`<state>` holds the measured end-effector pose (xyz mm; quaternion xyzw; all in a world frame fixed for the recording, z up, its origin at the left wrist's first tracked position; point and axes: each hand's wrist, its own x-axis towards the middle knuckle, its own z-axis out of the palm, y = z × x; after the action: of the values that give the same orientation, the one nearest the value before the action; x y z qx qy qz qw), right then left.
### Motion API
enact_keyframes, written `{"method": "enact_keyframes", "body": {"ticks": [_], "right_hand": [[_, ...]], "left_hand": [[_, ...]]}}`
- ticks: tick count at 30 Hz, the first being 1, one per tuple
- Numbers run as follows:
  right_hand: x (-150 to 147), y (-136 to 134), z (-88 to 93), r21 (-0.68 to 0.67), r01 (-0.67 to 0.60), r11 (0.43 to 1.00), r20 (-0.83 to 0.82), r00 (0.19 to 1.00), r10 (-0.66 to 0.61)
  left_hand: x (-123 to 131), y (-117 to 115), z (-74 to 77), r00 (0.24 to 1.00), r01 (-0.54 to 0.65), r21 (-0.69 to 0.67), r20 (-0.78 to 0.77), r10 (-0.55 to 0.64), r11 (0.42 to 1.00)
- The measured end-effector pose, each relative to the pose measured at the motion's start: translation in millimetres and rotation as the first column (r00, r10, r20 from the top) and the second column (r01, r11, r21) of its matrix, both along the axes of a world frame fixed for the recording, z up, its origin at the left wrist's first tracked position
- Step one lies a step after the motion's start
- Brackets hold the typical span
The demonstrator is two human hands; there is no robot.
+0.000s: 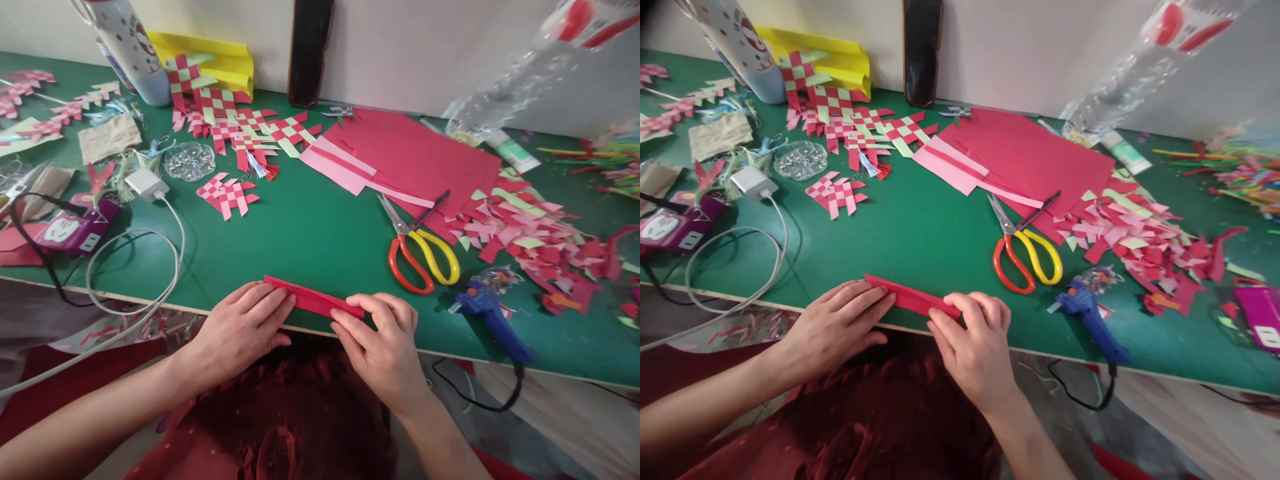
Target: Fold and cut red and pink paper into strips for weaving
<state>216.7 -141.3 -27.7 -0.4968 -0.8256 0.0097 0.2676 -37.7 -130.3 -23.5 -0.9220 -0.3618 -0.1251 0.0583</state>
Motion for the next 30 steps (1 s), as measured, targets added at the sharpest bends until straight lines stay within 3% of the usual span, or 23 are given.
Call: {"method": "enact_keyframes", "body": {"ticks": [5,7,10,14,19,26,30], "right_hand": [[-10,-6,18.4,0.099,0.009,0.995,-0.042,0.999,-0.005],[-20,-11,26.2,0.108,-0.085,0.99,-0.104,0.99,0.097],[-39,-17,25.1,-0.001,-0.302,0.953,-0.157,0.942,0.298],[-55,-15,4.8,-0.066,-0.228,0.971,0.036,0.972,0.23],[-37,-12,-5.1,-0.092,-0.237,0.967,0.101,0.964,0.245],[-7,-15,1.9,-0.062,-0.218,0.974,0.096,0.97,0.224],[-9,-6,1.5,-0.037,-0.189,0.981,-0.039,0.981,0.188]], "left_hand": [[-1,-10,-3.9,0.997,-0.053,-0.071,-0.055,0.049,0.996],[0,-12,-5.4,0.996,-0.078,-0.093,-0.043,0.074,0.993],[0,-15,-7.3,0.995,-0.099,-0.127,-0.028,0.096,0.987],[-2,-17,-10.3,0.992,-0.127,-0.161,-0.018,0.126,0.979],[-9,-16,-13.3,0.991,-0.128,-0.205,-0.004,0.13,0.97],[-27,-16,-5.0,0.989,-0.14,-0.225,0.019,0.148,0.964],[-29,-9,2.0,0.989,-0.135,-0.183,0.041,0.145,0.974]]}}
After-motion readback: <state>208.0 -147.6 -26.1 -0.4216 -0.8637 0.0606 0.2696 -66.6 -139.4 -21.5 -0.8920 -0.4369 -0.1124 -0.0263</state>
